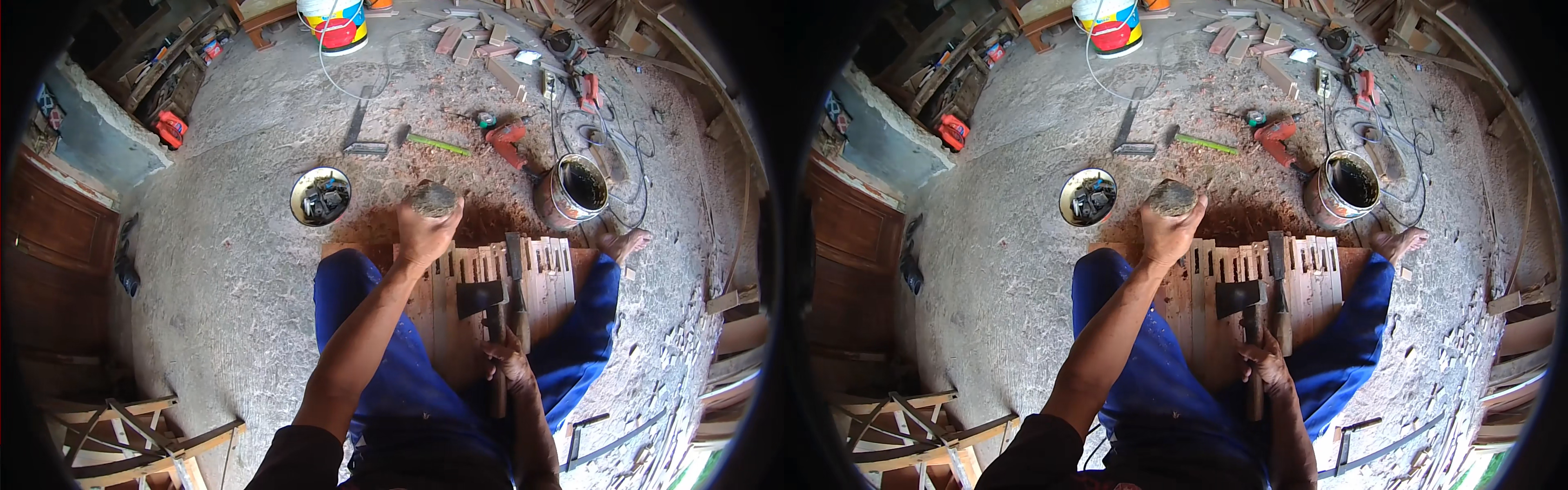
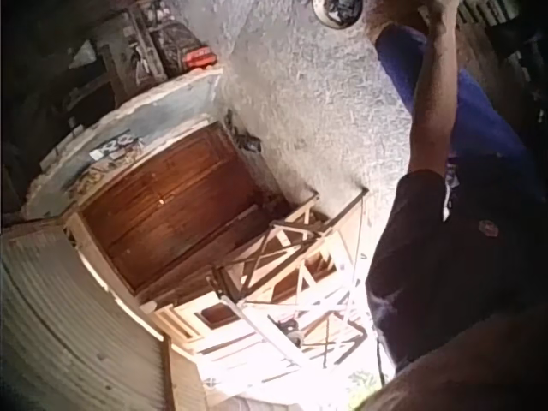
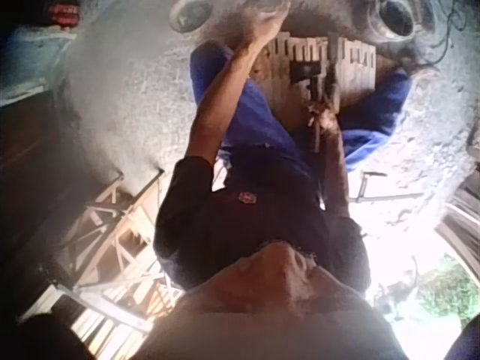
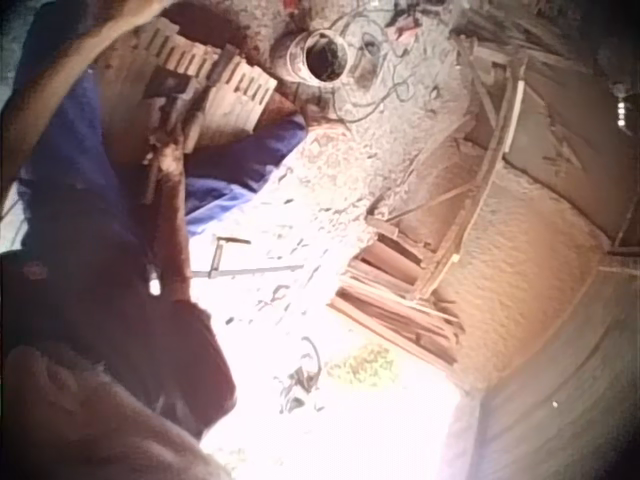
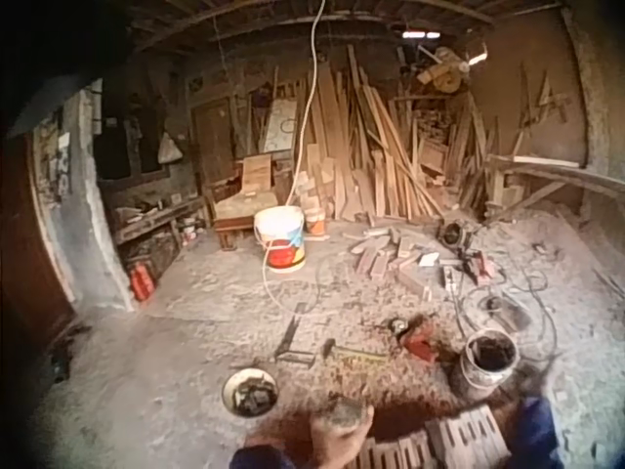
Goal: The person uses a chisel and a hammer to carve mortise holes into a series of wooden pieces aligned on the floor.
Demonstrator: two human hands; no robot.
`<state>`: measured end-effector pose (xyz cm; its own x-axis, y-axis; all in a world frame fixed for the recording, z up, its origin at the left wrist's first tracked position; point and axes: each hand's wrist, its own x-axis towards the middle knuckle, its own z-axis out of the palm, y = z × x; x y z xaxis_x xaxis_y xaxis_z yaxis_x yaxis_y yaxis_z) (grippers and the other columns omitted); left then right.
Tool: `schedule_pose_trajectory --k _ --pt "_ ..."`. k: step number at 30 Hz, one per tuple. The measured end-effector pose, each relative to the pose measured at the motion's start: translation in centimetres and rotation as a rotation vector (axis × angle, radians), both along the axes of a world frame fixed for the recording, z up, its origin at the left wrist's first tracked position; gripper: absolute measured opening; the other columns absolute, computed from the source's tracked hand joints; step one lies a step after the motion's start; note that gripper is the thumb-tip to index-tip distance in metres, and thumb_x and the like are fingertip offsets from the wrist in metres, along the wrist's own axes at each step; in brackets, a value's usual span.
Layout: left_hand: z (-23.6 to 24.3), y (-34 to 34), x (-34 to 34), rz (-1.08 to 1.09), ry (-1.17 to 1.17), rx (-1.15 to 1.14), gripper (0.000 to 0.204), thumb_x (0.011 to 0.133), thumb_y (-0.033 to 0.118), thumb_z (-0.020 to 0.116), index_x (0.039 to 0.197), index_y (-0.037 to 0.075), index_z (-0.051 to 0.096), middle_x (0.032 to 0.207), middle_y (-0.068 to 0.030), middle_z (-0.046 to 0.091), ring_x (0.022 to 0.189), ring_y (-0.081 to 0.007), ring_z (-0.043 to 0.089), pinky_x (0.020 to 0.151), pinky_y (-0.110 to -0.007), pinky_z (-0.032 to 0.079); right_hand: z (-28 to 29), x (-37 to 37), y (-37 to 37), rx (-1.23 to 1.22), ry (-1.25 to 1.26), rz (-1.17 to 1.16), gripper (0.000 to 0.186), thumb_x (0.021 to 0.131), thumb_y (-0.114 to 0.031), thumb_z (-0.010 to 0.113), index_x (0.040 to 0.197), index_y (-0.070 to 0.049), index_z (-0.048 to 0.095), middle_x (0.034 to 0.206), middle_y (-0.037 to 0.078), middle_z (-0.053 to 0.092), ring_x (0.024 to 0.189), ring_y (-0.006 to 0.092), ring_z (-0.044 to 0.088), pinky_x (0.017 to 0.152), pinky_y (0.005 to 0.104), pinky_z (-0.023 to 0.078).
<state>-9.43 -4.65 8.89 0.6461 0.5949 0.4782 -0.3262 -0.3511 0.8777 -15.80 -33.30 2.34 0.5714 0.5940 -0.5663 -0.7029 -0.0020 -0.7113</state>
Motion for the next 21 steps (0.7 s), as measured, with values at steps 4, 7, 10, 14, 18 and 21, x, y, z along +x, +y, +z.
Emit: schedule_pose_trajectory --k 4,7,10,14,18,21 --pt "-0.3 0.3 -0.7 -0.006 0.005 -0.081 0.015 0.081 0.008 0.079 0.079 0.002 0.065 0.073 -0.0031 0.068 0.064 -0.0119 0.062 0.062 -0.03 0.051 0.1 0.1 -0.1 -0.033 -0.006 0.004 0.045 0.085 -0.008 0.069 0.125 -0.005 0.05 0.069 0.003 0.052 0.044 0.0139 0.049 0.039 0.0282 0.043" --pt "-0.1 1.3 -1.6 -0.289 0.097 -0.02 0.015 0.081 0.008 0.079 0.08 0.003 0.065 0.073 -0.0026 0.068 0.064 -0.011 0.061 0.061 -0.029 0.051 -0.3 0.1 -0.3 -0.013 -0.002 -0.004 0.045 0.085 -0.007 0.069 0.125 -0.005 0.05 0.069 0.003 0.051 0.044 0.0137 0.05 0.038 0.0281 0.043" --pt "-0.1 0.4 -0.8 -0.115 0.016 -0.058 0.014 0.082 0.007 0.078 0.08 0.003 0.065 0.073 -0.0021 0.067 0.063 -0.0112 0.061 0.061 -0.03 0.051 -0.4 0.0 -0.2 0.028 0.002 -0.002 0.046 0.085 -0.007 0.069 0.126 -0.005 0.049 0.069 0.003 0.051 0.043 0.0139 0.05 0.038 0.0281 0.044" --pt "-1.1 2.1 -1.2 -0.026 -0.006 -0.155 0.014 0.081 0.004 0.077 0.077 0.002 0.063 0.072 -0.0012 0.066 0.061 -0.0117 0.059 0.059 -0.031 0.048 -0.6 0.0 -0.2 0.001 -0.008 0.007 0.049 0.084 -0.006 0.069 0.129 -0.006 0.048 0.069 0.003 0.051 0.043 0.0142 0.05 0.038 0.0282 0.044" --pt "-0.7 2.3 -1.8 -0.138 -0.006 -0.057 0.02 0.089 0.0 0.07 0.071 0.003 0.061 0.059 -0.0004 0.057 0.048 -0.01 0.051 0.044 -0.029 0.037 0.0 0.1 -0.1 0.025 0.007 -0.003 0.047 0.084 -0.007 0.069 0.127 -0.006 0.05 0.069 0.003 0.051 0.043 0.0139 0.05 0.038 0.0282 0.045" --pt "-0.4 2.0 -1.9 -0.142 -0.019 -0.019 0.022 0.088 0.001 0.072 0.07 0.004 0.059 0.059 -0.0001 0.057 0.048 -0.0095 0.05 0.044 -0.029 0.037 -1.0 -0.1 -0.5 -0.011 -0.009 -0.004 0.044 0.084 -0.008 0.07 0.124 -0.006 0.051 0.07 0.003 0.052 0.044 0.0137 0.05 0.038 0.0283 0.045"
